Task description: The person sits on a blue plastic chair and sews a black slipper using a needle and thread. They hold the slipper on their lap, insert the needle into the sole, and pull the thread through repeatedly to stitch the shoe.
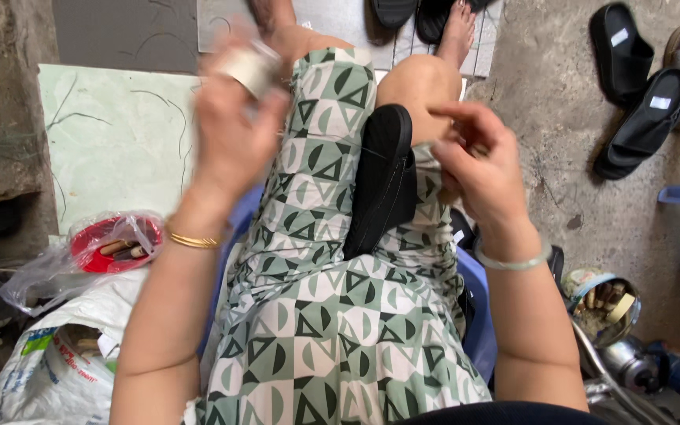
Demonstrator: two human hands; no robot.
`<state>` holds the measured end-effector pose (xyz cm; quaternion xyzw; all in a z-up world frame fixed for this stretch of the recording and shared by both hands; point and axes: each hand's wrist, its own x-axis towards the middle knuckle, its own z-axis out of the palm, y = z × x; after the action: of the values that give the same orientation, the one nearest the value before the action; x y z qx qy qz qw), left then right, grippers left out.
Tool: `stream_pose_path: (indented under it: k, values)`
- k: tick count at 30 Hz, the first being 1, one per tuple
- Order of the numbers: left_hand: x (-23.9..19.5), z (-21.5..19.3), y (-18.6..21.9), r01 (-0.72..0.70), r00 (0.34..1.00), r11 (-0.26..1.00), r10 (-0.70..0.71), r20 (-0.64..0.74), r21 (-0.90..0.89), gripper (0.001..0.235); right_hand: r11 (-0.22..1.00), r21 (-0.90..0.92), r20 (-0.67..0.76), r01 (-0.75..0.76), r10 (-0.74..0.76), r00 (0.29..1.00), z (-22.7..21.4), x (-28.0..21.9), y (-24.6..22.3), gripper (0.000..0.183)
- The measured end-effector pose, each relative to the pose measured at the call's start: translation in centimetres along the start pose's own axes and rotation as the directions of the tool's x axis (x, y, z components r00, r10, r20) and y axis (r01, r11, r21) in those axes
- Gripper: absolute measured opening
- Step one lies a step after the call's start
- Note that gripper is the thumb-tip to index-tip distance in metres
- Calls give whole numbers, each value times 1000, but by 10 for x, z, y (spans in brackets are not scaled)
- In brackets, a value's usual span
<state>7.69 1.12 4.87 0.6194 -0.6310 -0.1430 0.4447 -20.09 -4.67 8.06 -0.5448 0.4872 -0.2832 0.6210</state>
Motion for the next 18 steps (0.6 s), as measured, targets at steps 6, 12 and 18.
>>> stream_pose_path:
  k: [6,12,18]
  values:
    - [-49,66,15,69,979,939,0,201,-337,14,998,31,97,49,-52,994,23,47,39,22]
    - [-48,70,59,317,923,553,8,385,-771,12,990,133,-10,39,-38,999,-8,9,40,20]
    - [-55,114,114,569,822,60,-9,569,-820,12,855,514,-7,74,-82,997,-76,-21,110,28]
